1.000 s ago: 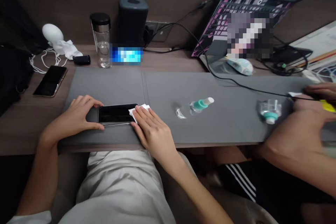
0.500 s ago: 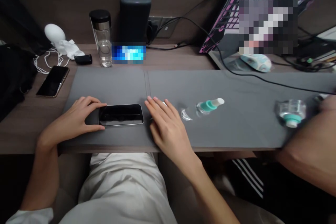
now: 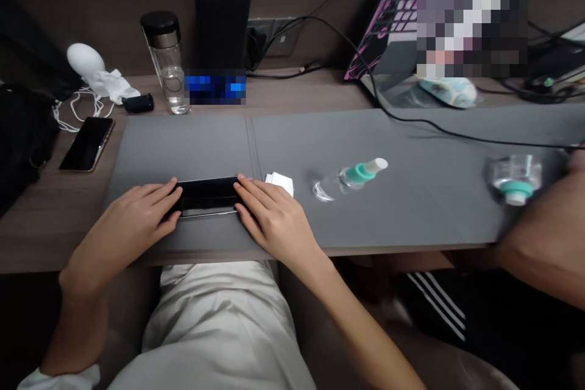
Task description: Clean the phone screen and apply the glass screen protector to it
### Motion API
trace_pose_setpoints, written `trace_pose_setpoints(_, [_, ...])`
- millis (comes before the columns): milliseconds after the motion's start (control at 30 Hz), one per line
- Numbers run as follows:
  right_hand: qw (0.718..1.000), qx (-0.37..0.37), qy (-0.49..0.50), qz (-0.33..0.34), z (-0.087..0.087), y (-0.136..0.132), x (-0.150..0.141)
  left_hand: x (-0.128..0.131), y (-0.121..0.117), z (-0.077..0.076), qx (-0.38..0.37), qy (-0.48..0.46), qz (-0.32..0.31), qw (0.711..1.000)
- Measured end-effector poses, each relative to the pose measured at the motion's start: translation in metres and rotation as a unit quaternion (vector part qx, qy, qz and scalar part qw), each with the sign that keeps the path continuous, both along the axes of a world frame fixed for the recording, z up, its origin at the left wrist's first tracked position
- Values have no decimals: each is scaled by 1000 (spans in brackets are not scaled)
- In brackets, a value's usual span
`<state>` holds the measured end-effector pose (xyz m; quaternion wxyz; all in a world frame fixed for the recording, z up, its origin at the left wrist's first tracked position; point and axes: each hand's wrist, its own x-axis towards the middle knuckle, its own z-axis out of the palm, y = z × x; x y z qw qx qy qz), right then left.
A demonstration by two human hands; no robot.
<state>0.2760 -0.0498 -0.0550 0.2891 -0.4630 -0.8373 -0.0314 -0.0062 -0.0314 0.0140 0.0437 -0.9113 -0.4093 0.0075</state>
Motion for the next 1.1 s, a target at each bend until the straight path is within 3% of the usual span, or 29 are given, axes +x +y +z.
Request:
trace_pose_setpoints(133, [999,35,-2,4,-1,1,-2,-1,0,0,-3,-1,-8,1000])
trace_pose_setpoints(1100, [1000,12,1,2,-2,0,1,1,2,4,-14,3,2,1000])
